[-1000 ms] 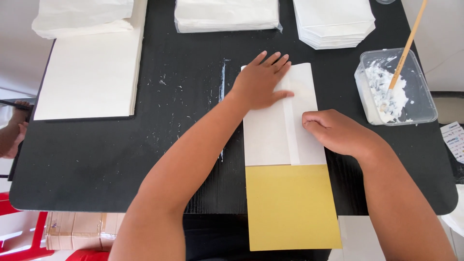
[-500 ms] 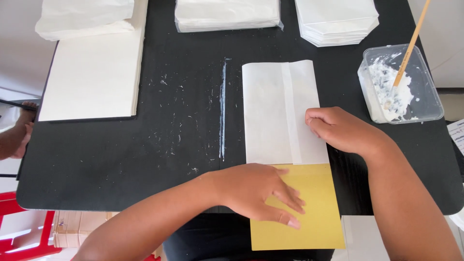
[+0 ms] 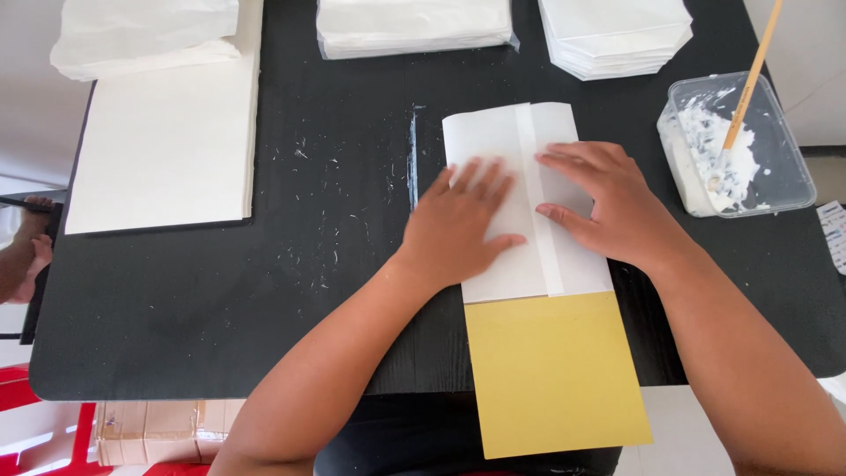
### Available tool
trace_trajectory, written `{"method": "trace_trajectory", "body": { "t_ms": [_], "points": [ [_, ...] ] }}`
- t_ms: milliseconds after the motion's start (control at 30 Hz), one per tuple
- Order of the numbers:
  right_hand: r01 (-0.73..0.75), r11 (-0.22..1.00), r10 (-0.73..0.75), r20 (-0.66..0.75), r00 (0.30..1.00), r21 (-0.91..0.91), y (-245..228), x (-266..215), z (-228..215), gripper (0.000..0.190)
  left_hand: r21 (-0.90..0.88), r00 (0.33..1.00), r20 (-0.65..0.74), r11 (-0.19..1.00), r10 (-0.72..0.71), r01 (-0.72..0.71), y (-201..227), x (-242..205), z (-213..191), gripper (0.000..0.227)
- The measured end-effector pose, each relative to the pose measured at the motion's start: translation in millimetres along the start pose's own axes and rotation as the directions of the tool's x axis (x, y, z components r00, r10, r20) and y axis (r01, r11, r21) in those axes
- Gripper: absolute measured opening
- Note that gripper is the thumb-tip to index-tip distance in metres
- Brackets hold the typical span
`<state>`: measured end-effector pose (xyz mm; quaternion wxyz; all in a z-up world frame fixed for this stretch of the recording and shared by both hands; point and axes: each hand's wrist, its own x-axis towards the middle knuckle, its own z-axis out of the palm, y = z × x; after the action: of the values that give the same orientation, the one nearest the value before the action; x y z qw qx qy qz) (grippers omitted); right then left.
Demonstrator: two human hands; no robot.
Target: Folding the bottom of a bag and applying glue with a brush to seal it.
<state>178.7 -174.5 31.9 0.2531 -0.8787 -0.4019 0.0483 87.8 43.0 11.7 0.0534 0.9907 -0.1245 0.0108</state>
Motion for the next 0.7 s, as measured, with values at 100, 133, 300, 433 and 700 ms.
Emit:
{"method": "trace_trajectory", "body": {
  "t_ms": [100, 133, 300, 433, 700],
  "points": [
    [-0.044, 0.999, 0.046, 0.139, 0.989, -0.021, -4.5, 1.9, 6.4, 0.05, -0.231, 0.973, 0.153, 0.963, 0.175, -0.137, 3.7, -2.4, 8.4, 0.08],
    [-0.043, 0.999, 0.046, 0.143, 0.989, -0.023, -1.2, 2.9, 8.1, 0.05, -0.235, 0.973, 0.152, 0.963, 0.174, -0.135, 3.4, -6.3, 4.6, 0.08],
    [-0.01, 0.996, 0.016, 0.072, 0.997, -0.084, 18.9, 2.4, 14.9, 0.052, -0.433, 0.943, 0.093, 0.865, 0.32, -0.251, 1.1, -18.1, -9.8, 0.057],
    [-0.023, 0.998, 0.02, -0.062, 0.998, -0.063, 16.7, 1.7, 15.5, 0.05, -0.529, 0.993, -0.051, 0.841, 0.108, -0.119, 2.3, -15.6, -22.2, 0.041],
    [-0.127, 0.987, 0.142, -0.167, 0.976, 0.099, 12.0, 7.6, 23.8, 0.043, -0.404, 0.977, -0.105, 0.906, -0.186, 0.129, -20.0, 4.7, -1.1, 0.059]
  ]
}}
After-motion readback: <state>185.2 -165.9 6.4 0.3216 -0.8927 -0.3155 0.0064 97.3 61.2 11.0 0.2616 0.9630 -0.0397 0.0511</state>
